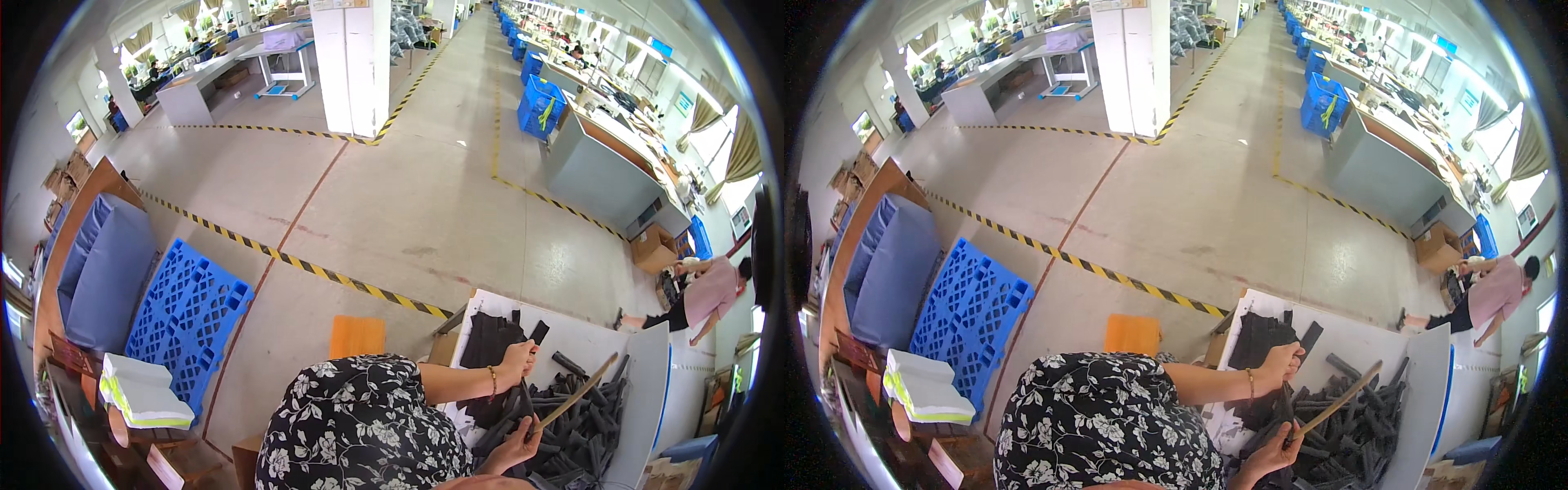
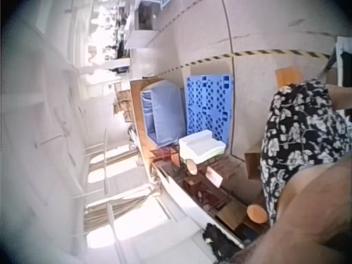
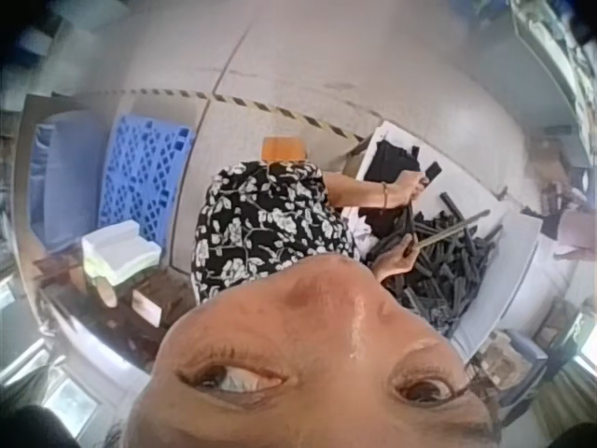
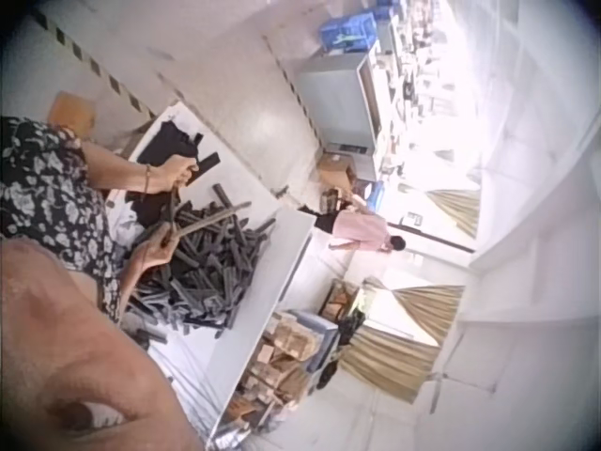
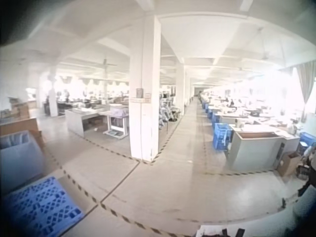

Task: The person inserts a thin wooden stick into a dark gray cylindrical foam tube. They repeat this action multiple times, picking up a new tube and stick from piles on a white table and performing the insertion. The person works continuously at the table, handling the materials one by one.

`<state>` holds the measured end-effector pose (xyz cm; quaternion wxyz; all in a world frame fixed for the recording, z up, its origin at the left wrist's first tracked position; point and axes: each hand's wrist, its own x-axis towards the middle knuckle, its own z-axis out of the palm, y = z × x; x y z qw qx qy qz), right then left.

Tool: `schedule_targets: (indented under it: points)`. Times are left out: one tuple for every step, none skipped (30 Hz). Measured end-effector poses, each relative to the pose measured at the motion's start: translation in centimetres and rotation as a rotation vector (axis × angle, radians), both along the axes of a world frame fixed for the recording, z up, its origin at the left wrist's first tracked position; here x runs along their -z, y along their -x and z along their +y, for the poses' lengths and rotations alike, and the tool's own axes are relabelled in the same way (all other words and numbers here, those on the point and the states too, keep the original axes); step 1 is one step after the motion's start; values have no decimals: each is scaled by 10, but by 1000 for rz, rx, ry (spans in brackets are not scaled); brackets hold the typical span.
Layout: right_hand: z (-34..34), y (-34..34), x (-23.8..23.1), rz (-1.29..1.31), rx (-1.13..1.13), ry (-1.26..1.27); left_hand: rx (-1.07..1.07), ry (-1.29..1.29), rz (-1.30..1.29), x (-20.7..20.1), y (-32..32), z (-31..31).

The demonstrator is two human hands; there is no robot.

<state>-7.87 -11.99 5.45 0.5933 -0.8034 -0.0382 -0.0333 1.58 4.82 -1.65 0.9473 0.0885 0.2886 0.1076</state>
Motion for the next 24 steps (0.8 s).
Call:
schedule_targets:
  points:
    - [-2, -3, 5, -11, 25, -64, -18, 36, 4, 1, 1, 3]
    - [-4, -5, 4, -79, 39, -61, -36, 31, -17, 3, 1, 7]
    - [-8, -6, 3, -145, 63, -56, -44, 28, -36, 0, 3, 10]
    - [-12, -9, 2, -211, 86, -51, -53, 25, -54, -2, 5, 11]
    - [-11, -14, 8, -331, 35, -120, -45, 36, -12, -5, 8, 9]
    - [-16, -13, 9, -206, 48, -215, -37, 48, 30, -8, 11, 6]
    - [-19, -10, 0, -86, 67, -308, -22, 59, 67, -12, 11, 4]
    - [-23, -9, -12, 34, 86, -401, -40, 22, 76, -7, 10, 6]
    - [-18, -8, -31, -8, 124, -559, -66, -14, 90, 11, 8, 13]
    - [-32, -18, -29, -187, 91, -619, -90, -48, 102, 30, 8, 20]
    - [-45, -22, -39, -120, 64, -577, -141, 77, 42, 52, 13, 31]
    - [-56, -25, -49, -61, 41, -544, -186, 192, -27, 70, 16, 46]
    - [-64, -27, -45, -5, -91, -506, -222, 78, 40, 89, 12, 53]
    - [-53, -23, -42, -84, -182, -389, -257, -33, 111, 102, 9, 54]
    - [-47, -18, -40, -192, -204, -237, -175, -9, 155, 68, 7, 31]
    - [-41, -13, -34, -292, -230, -79, -94, 13, 198, 32, 8, 10]
    - [-25, -4, -21, -255, -223, -45, -73, 44, 190, 29, 11, 7]
    - [-11, 1, -3, -212, -217, -8, -57, 28, 223, 22, 16, 1]
    - [-7, 0, 15, -132, -255, 45, -53, 47, 190, 16, 21, -2]
    - [-4, 0, 27, -7, -241, -4, -24, 61, 152, 17, 20, -8]
    - [-3, 1, 28, -13, -271, 50, -21, 53, 169, 29, 17, -10]
    - [-1, 4, 25, -15, -306, 101, -45, 80, 154, 35, 21, -2]
    - [-1, 7, 20, 79, -321, 50, -69, 106, 138, 43, 26, 7]
    - [-1, 15, 4, 167, -322, -4, -80, 128, 116, 53, 28, 15]
